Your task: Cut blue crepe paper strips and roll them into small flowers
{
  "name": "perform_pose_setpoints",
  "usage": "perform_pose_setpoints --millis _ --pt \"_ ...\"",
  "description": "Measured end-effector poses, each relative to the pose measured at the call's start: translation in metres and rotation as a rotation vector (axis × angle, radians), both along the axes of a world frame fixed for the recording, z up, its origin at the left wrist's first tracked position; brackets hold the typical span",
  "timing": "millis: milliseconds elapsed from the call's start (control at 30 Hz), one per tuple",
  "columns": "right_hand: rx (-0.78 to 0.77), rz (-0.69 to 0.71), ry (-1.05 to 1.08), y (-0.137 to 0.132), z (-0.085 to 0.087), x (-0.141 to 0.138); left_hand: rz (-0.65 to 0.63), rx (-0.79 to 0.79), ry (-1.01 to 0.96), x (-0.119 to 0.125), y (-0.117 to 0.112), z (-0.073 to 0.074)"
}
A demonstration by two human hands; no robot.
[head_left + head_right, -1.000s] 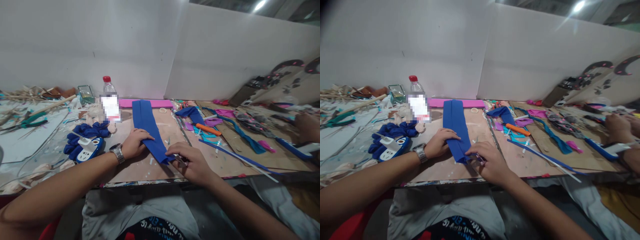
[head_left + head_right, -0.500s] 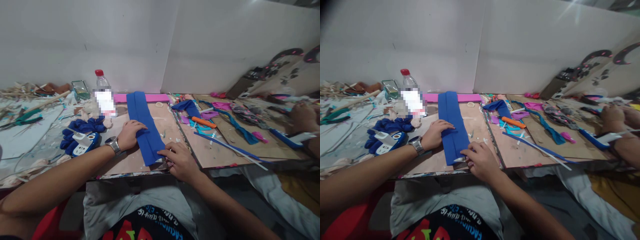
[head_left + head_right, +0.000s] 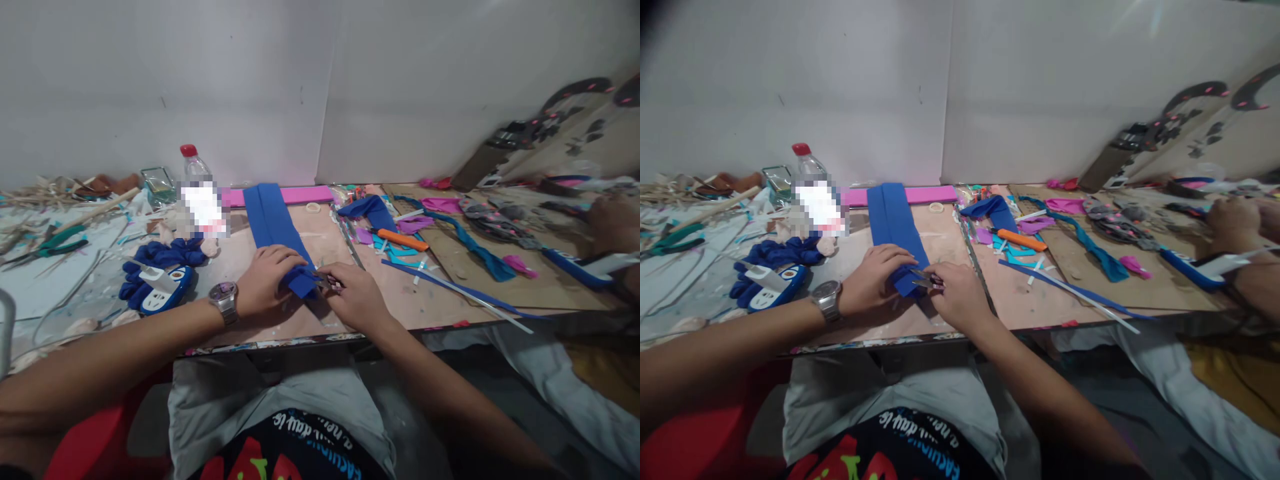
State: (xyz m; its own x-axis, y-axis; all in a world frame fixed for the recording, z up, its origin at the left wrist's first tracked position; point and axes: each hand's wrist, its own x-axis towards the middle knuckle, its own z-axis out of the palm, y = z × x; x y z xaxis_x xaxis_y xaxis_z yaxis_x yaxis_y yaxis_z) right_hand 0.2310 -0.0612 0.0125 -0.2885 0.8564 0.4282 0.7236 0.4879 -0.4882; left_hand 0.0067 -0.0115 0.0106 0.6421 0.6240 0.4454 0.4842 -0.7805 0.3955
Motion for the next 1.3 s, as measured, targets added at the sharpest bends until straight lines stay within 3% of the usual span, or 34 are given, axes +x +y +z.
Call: perform_pose_setpoints --millis 100,167,233,333,400,500,633,733,833,967,1133,1300 --pt "-0.018 0.007 0.034 -0.002 0.003 0.0 0.079 0.007 -0.015 -0.005 -0.021 0.004" --pt "-0.006 0.005 0.047 -0.008 0.001 -0.001 0.143 -0.077 -0.026 -0.011 -0.04 0.004" --pt "0.014 0.0 0.056 -0.015 -0.001 -0.003 0.192 -0.328 -0.06 -0.014 -0.062 0.002" --pt "0.034 0.004 0.059 -0.021 -0.002 -0.005 0.07 -0.792 -0.24 -0.011 -0.087 -0.003" --pt "0.048 0.009 0.062 -0.021 -0.001 -0.007 0.027 -0.96 -0.445 -0.007 -0.093 -0.006" --pt "0.057 0.008 0.082 -0.018 0.001 -0.009 -0.007 -1.089 -0.569 0.0 -0.09 -0.007" --pt "0.002 -0.047 0.232 -0.023 0.002 -0.01 0.009 -1.125 -0.633 0.005 -0.08 -0.005" --pt "-0.136 -0.136 0.53 -0.041 -0.002 -0.01 0.082 -1.137 -0.682 0.005 -0.078 -0.008" --pt "-0.465 -0.053 0.906 -0.069 -0.012 -0.012 0.122 -1.03 -0.683 0.002 -0.081 -0.014" --pt "-0.937 0.09 1.344 -0.095 -0.024 -0.018 0.179 -0.715 -0.563 -0.003 -0.084 -0.021" --pt "-1.227 0.066 1.473 -0.105 -0.029 -0.023 0.196 -0.457 -0.459 -0.009 -0.086 -0.021" --pt "-1.315 0.193 1.507 -0.114 -0.031 -0.03 0.191 -0.39 -0.404 -0.012 -0.088 -0.014"
